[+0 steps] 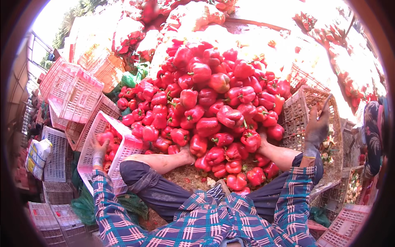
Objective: The person is using a knife to remove the stems and cores from red bell peppers and placing the processed peppers into a white plastic crate.
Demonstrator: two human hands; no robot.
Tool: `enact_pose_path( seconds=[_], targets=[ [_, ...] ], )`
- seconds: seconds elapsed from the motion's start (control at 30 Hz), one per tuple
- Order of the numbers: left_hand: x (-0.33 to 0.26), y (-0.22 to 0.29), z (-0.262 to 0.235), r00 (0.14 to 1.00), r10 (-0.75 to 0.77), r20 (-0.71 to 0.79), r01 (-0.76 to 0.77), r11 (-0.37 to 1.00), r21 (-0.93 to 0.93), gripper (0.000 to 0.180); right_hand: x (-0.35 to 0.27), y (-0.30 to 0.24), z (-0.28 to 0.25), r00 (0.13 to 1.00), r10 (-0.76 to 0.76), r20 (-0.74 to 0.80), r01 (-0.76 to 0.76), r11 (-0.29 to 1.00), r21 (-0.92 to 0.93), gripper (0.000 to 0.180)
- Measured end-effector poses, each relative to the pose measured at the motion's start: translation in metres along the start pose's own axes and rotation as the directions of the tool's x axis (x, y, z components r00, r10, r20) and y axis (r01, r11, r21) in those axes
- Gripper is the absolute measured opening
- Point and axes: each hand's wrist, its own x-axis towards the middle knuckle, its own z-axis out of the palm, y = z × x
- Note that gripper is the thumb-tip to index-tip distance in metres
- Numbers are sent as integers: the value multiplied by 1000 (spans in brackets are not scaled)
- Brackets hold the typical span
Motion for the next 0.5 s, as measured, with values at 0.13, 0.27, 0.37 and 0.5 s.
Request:
enact_pose_path(
  seconds=[0.13,0.27,0.37,0.5],
  targets=[
    [-50,112,35,921,33,387,129,914,-384,52,-33,-7,25,932,-54,358,0,989,148,43],
    [-47,215,18,712,229,664,66,919,-388,60,-78,-64,67,751,-218,623,115,973,202,35],
    [-48,255,40,458,-98,884,623,744,-240,75,-105,-74,72,676,-268,686,92,955,283,34],
    [-89,288,163,582,-314,750,784,461,-416,57,-118,-65,80,622,-348,701,257,937,237,39]
  ],
)
